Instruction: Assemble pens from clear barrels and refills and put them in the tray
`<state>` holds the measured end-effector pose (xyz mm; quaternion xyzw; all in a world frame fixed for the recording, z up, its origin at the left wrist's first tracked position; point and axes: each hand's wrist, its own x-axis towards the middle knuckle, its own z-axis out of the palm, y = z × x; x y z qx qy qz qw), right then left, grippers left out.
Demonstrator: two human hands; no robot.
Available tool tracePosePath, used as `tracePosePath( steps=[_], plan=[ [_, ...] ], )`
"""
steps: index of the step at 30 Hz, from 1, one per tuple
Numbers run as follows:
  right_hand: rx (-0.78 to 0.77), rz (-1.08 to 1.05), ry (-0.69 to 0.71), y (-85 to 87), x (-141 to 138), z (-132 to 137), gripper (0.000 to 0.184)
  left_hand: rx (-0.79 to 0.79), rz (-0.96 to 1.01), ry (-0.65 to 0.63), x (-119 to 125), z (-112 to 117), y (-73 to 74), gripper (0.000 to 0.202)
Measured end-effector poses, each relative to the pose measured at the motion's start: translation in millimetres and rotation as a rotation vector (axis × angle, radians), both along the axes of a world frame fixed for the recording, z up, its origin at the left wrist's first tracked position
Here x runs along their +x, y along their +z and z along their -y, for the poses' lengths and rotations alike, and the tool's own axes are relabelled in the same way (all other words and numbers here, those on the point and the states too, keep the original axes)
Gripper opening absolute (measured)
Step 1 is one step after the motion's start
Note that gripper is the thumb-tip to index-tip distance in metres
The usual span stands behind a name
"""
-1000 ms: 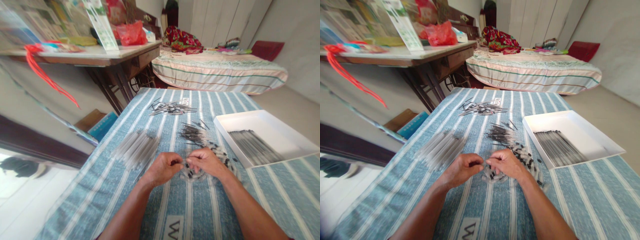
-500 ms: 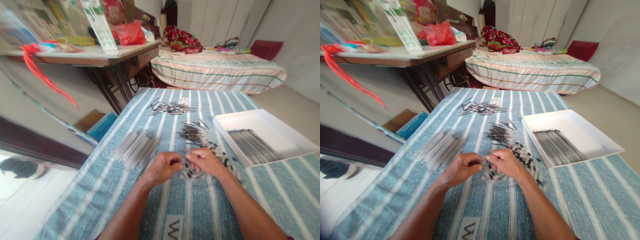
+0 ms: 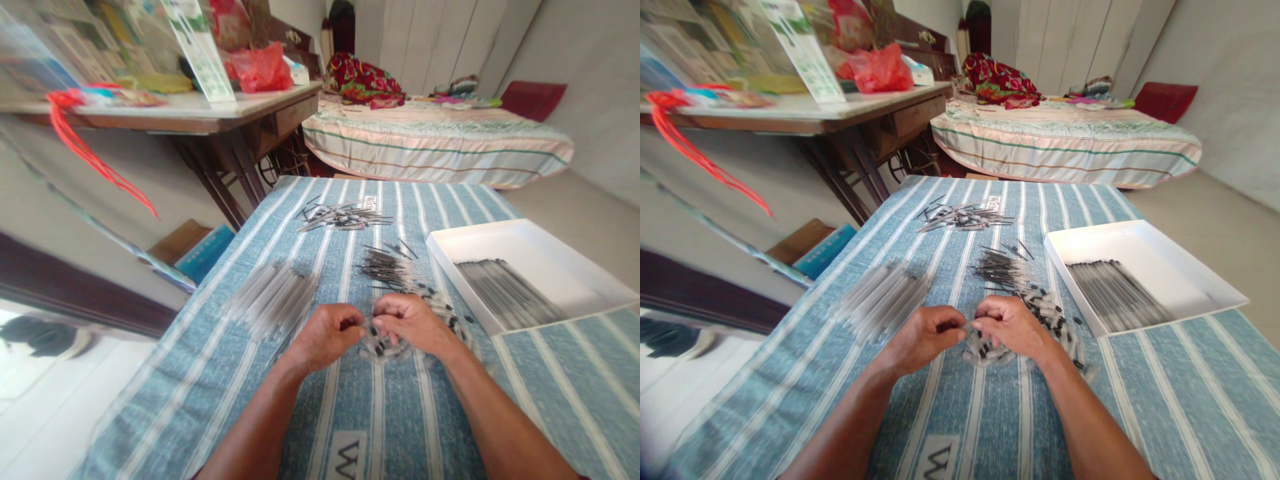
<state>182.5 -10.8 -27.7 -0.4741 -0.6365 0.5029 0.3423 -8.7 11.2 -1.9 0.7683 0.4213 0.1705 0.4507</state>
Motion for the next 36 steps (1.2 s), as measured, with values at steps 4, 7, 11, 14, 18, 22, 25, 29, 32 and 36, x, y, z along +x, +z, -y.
tracePosePath(
  steps=[4,7,11,14,18,22,25,29,32,36],
  plan=[
    [-0.02,0.068,-0.011,0.3,-0.1,-0.5,0.04,0.011,0.002,-0.001,0.3,0.6,-0.2,0.012],
    [-0.022,0.031,-0.021,0.4,0.2,-0.7,0.03,0.008,0.004,0.006,0.2,0.3,-1.0,0.013],
    [-0.024,0.056,-0.011,1.4,0.1,-0.2,0.032,0.01,0.009,0.0,0.0,0.3,-2.1,0.012],
    [-0.03,0.07,-0.011,2.4,0.1,0.1,0.036,0.015,0.0,0.005,-0.1,0.6,-2.1,0.012],
    [-0.036,0.039,-0.008,2.8,-0.2,0.0,0.027,0.016,0.0,0.002,0.2,0.8,-2.2,0.012],
    [-0.035,0.086,-0.006,2.5,0.1,0.2,0.041,0.022,0.004,0.005,1.1,1.2,-2.3,0.011],
    [-0.038,0.059,-0.01,2.3,0.3,0.6,0.029,0.023,-0.002,0.004,1.6,1.5,-2.2,0.012],
    [-0.043,0.088,-0.006,2.8,-0.1,0.5,0.036,0.027,-0.004,-0.003,1.8,1.3,-2.8,0.011],
    [-0.048,0.087,-0.016,3.5,0.0,0.2,0.039,0.025,-0.007,-0.005,1.6,1.1,-3.4,0.011],
    [-0.061,0.051,0.0,3.0,0.1,0.3,0.029,0.019,-0.014,-0.006,1.2,1.0,-2.8,0.012]
  ],
)
